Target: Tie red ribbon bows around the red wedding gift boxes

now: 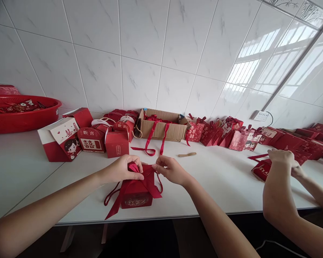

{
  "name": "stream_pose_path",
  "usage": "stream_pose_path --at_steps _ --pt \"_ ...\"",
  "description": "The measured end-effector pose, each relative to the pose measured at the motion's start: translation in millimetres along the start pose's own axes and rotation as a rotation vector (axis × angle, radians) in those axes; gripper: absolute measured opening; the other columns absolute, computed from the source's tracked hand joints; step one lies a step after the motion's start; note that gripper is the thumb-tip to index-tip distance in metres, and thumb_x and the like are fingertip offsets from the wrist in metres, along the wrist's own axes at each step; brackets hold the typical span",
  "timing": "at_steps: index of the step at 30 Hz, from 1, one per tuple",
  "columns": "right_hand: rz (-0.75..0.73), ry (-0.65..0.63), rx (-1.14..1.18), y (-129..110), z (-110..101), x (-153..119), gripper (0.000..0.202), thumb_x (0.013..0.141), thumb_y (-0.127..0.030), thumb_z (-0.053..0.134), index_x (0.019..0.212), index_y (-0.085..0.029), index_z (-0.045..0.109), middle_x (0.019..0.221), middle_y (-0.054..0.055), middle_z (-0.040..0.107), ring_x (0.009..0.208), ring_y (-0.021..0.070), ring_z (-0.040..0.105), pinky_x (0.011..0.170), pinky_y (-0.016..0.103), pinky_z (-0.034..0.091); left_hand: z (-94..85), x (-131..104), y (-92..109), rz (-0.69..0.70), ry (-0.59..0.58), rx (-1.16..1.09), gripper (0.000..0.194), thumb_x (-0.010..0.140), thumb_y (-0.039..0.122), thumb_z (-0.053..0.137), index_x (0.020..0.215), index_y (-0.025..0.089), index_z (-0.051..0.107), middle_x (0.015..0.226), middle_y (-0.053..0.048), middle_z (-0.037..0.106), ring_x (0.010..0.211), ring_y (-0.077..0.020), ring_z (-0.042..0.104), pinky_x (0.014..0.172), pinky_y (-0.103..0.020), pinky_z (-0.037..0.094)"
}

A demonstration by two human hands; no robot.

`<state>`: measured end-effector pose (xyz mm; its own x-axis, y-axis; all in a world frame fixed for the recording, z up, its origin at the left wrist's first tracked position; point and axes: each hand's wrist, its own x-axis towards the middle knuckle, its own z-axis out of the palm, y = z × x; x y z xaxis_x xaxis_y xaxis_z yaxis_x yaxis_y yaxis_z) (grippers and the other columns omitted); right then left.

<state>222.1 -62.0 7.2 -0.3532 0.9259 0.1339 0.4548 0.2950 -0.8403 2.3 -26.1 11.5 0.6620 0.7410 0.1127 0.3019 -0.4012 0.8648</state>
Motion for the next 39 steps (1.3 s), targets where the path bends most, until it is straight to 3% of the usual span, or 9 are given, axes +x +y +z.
stream_pose_path --at_steps 3,11,15,20,26,31,34,39 --pt "0.017 0.012 0.054 -1.8 2.7 -1.1 0.040 0.083 -0.057 0.053 0.074 -0.018 0.049 0.069 -0.001 0.052 0.060 0.0103 0.044 0.055 0.024 0.038 -2.0 -0.2 -1.9 -0.012 -0.003 0.032 0.033 0.060 0.040 0.079 0.074 0.017 0.060 0.082 -0.002 0.067 0.079 -0.0186 0.062 0.070 -0.029 0.048" --pt "0.006 -0.036 0.054 5.2 5.5 -1.3 0.041 0.078 -0.058 0.061 0.076 -0.018 0.055 0.071 0.000 0.053 0.065 0.0117 0.046 0.060 0.026 0.039 -5.0 -0.3 -4.1 0.019 0.009 0.074 0.036 0.064 0.046 0.075 0.077 0.018 0.057 0.087 -0.002 0.066 0.079 -0.0180 0.059 0.070 -0.029 0.046" --pt "0.023 -0.049 0.201 5.7 9.0 1.5 0.042 0.078 -0.058 0.060 0.070 -0.017 0.053 0.063 -0.003 0.049 0.058 0.0095 0.042 0.055 0.025 0.035 -4.5 1.9 -3.8 0.058 0.013 0.039 0.032 0.065 0.042 0.074 0.076 0.018 0.057 0.085 -0.002 0.066 0.078 -0.0172 0.059 0.071 -0.029 0.047" --pt "0.084 0.011 0.399 4.8 7.8 5.5 0.039 0.069 -0.049 0.073 0.072 -0.018 0.050 0.059 -0.005 0.051 0.052 0.0074 0.042 0.049 0.023 0.029 -8.1 11.2 -6.4 0.026 0.012 -0.006 0.031 0.070 0.042 0.071 0.065 0.017 0.054 0.081 -0.004 0.068 0.071 -0.0154 0.059 0.068 -0.028 0.045" --pt "0.100 0.074 0.490 9.4 7.9 12.0 0.040 0.059 -0.042 0.082 0.071 -0.017 0.053 0.056 -0.006 0.053 0.051 0.0075 0.046 0.052 0.023 0.035 -12.1 23.0 -12.5 0.033 0.044 0.032 0.030 0.068 0.043 0.073 0.068 0.016 0.060 0.083 -0.006 0.069 0.081 -0.0201 0.063 0.076 -0.032 0.047" --pt "0.139 0.045 0.486 12.4 8.0 16.6 0.038 0.063 -0.044 0.079 0.082 -0.015 0.064 0.064 -0.003 0.058 0.054 0.0073 0.048 0.054 0.023 0.037 -12.3 28.6 -15.3 0.053 0.067 0.041 0.032 0.067 0.045 0.073 0.069 0.016 0.061 0.088 -0.007 0.070 0.088 -0.0222 0.064 0.081 -0.034 0.048" --pt "0.127 0.024 0.476 15.4 9.8 17.7 0.036 0.065 -0.044 0.078 0.079 -0.013 0.069 0.065 -0.001 0.059 0.057 0.0082 0.048 0.058 0.025 0.038 -13.6 31.0 -17.5 0.053 0.066 0.023 0.032 0.066 0.044 0.074 0.068 0.016 0.060 0.090 -0.008 0.071 0.093 -0.0241 0.064 0.083 -0.035 0.048" --pt "0.119 0.179 0.481 20.2 14.3 19.4 0.034 0.063 -0.046 0.078 0.072 -0.015 0.068 0.060 -0.002 0.057 0.056 0.0084 0.046 0.056 0.025 0.036 -14.7 32.4 -22.7 0.088 0.062 -0.022 0.030 0.066 0.042 0.075 0.066 0.017 0.059 0.084 -0.008 0.071 0.104 -0.0263 0.062 0.089 -0.038 0.047"
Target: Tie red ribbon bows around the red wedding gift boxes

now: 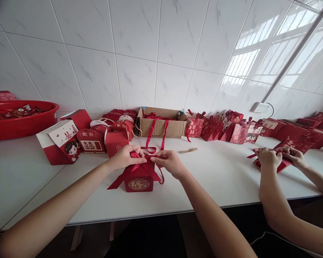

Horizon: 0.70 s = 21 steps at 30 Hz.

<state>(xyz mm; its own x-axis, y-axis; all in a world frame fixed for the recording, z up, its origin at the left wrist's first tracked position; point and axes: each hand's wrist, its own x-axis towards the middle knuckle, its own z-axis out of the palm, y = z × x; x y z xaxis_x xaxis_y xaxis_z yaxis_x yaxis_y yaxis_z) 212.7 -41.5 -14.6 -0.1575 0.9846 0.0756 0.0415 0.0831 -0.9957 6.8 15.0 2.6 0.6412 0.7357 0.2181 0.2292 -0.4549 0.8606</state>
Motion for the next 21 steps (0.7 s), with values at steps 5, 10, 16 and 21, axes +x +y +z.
stream_pose_path --at_steps 5,10,16,21 --pt "-0.042 0.065 -0.010 2.7 1.6 6.5 0.034 0.062 -0.047 0.077 0.064 -0.015 0.067 0.059 0.000 0.058 0.056 0.0090 0.045 0.055 0.025 0.035 0.1 0.4 -0.6 0.040 0.048 0.018 0.029 0.066 0.041 0.075 0.068 0.016 0.060 0.087 -0.008 0.070 0.102 -0.0253 0.063 0.089 -0.037 0.047" --pt "-0.075 0.118 -0.001 6.2 5.0 10.6 0.035 0.060 -0.048 0.077 0.062 -0.016 0.066 0.058 -0.001 0.056 0.055 0.0098 0.044 0.053 0.026 0.035 0.3 3.1 -4.5 0.037 0.108 0.029 0.030 0.066 0.041 0.074 0.064 0.015 0.059 0.089 -0.008 0.068 0.093 -0.0228 0.063 0.087 -0.036 0.048" --pt "-0.081 0.162 -0.016 5.0 7.1 9.4 0.035 0.059 -0.048 0.077 0.061 -0.016 0.065 0.057 -0.001 0.055 0.054 0.0096 0.042 0.053 0.026 0.035 1.0 5.1 -11.2 0.027 0.133 0.026 0.031 0.062 0.041 0.077 0.063 0.015 0.060 0.081 -0.006 0.067 0.088 -0.0221 0.063 0.084 -0.036 0.049" --pt "-0.096 0.223 -0.024 3.5 7.8 10.1 0.034 0.058 -0.049 0.077 0.063 -0.017 0.067 0.059 0.000 0.058 0.056 0.0112 0.046 0.055 0.027 0.037 1.0 4.6 -9.3 0.033 0.096 0.004 0.031 0.059 0.040 0.079 0.063 0.015 0.061 0.082 -0.008 0.068 0.091 -0.0236 0.063 0.085 -0.038 0.049"
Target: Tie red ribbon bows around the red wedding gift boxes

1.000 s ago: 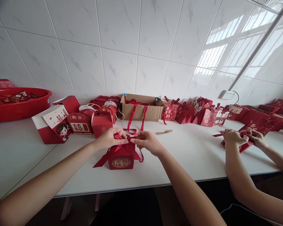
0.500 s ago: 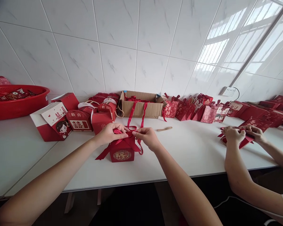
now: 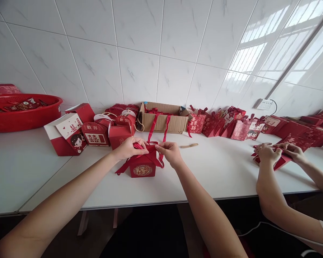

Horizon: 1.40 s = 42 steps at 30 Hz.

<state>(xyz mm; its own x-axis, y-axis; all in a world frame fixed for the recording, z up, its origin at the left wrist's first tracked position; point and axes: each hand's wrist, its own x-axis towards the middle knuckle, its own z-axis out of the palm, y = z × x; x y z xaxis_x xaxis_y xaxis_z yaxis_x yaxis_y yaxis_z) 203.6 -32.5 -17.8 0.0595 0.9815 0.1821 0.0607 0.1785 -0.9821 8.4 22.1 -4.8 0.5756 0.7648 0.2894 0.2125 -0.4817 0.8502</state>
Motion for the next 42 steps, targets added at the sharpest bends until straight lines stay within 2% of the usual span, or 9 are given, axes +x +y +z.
stream_pose_path --at_steps 7,14,18,22,25,28,31,36,42 --pt "-0.022 0.052 0.009 5.6 1.8 -1.2 0.035 0.058 -0.051 0.076 0.065 -0.018 0.068 0.058 0.001 0.059 0.058 0.0135 0.049 0.056 0.028 0.040 2.0 -1.0 2.3 0.000 -0.060 -0.009 0.026 0.062 0.037 0.078 0.066 0.016 0.064 0.083 -0.009 0.071 0.105 -0.0265 0.061 0.091 -0.039 0.046" --pt "-0.022 0.024 0.037 3.4 -1.7 -3.5 0.034 0.059 -0.048 0.079 0.065 -0.017 0.068 0.061 0.001 0.060 0.059 0.0124 0.049 0.058 0.028 0.040 4.5 -4.1 1.4 0.000 -0.059 -0.140 0.033 0.062 0.033 0.078 0.055 0.018 0.050 0.072 -0.007 0.070 0.109 -0.0278 0.060 0.089 -0.039 0.047" --pt "-0.036 -0.024 0.059 1.8 -4.8 -5.9 0.032 0.062 -0.048 0.077 0.069 -0.017 0.068 0.065 0.001 0.062 0.061 0.0122 0.050 0.061 0.028 0.041 4.0 -5.2 -3.0 0.059 -0.039 -0.158 0.033 0.067 0.034 0.076 0.055 0.017 0.050 0.073 -0.005 0.070 0.101 -0.0254 0.063 0.088 -0.036 0.047" --pt "-0.051 -0.061 0.080 4.0 -6.3 -7.0 0.033 0.066 -0.049 0.074 0.070 -0.018 0.067 0.067 0.002 0.062 0.061 0.0122 0.049 0.060 0.028 0.040 1.6 -5.6 -5.0 0.048 -0.054 -0.190 0.032 0.074 0.040 0.070 0.057 0.015 0.058 0.086 -0.007 0.071 0.091 -0.0231 0.065 0.084 -0.034 0.047" --pt "-0.061 -0.083 0.094 5.6 -5.6 -6.1 0.031 0.068 -0.048 0.074 0.071 -0.018 0.067 0.065 0.001 0.061 0.060 0.0114 0.046 0.058 0.027 0.038 -0.5 -6.6 -3.0 0.028 -0.059 -0.188 0.034 0.078 0.045 0.064 0.066 0.014 0.067 0.088 -0.009 0.071 0.087 -0.0232 0.064 0.078 -0.034 0.047" --pt "-0.065 -0.103 0.108 5.4 -5.2 -5.1 0.029 0.069 -0.046 0.074 0.071 -0.018 0.066 0.063 0.000 0.058 0.059 0.0107 0.045 0.057 0.026 0.037 -1.3 -8.4 0.8 0.020 -0.052 -0.186 0.038 0.082 0.048 0.058 0.075 0.014 0.071 0.086 -0.010 0.071 0.087 -0.0230 0.063 0.080 -0.034 0.046" --pt "-0.062 -0.113 0.121 3.9 -6.0 -5.2 0.028 0.071 -0.045 0.073 0.071 -0.018 0.065 0.061 -0.001 0.056 0.058 0.0099 0.044 0.056 0.025 0.036 -1.1 -10.0 3.3 0.017 -0.058 -0.210 0.036 0.081 0.048 0.058 0.076 0.014 0.071 0.087 -0.010 0.071 0.086 -0.0220 0.062 0.079 -0.032 0.046" --pt "-0.044 -0.139 0.116 2.2 -5.9 -7.4 0.029 0.072 -0.044 0.072 0.071 -0.017 0.063 0.061 -0.002 0.054 0.056 0.0088 0.044 0.056 0.025 0.037 -0.6 -12.5 2.3 -0.013 -0.057 -0.160 0.026 0.073 0.038 0.068 0.081 0.014 0.067 0.082 -0.007 0.068 0.075 -0.0183 0.060 0.069 -0.030 0.044" --pt "-0.038 -0.170 0.110 3.0 -2.9 -9.0 0.029 0.073 -0.044 0.071 0.080 -0.018 0.061 0.060 -0.003 0.054 0.054 0.0093 0.046 0.053 0.025 0.038 2.6 -18.9 8.4 -0.075 0.004 -0.087 0.024 0.073 0.040 0.067 0.073 0.016 0.061 0.085 -0.005 0.068 0.068 -0.0162 0.057 0.064 -0.030 0.043"
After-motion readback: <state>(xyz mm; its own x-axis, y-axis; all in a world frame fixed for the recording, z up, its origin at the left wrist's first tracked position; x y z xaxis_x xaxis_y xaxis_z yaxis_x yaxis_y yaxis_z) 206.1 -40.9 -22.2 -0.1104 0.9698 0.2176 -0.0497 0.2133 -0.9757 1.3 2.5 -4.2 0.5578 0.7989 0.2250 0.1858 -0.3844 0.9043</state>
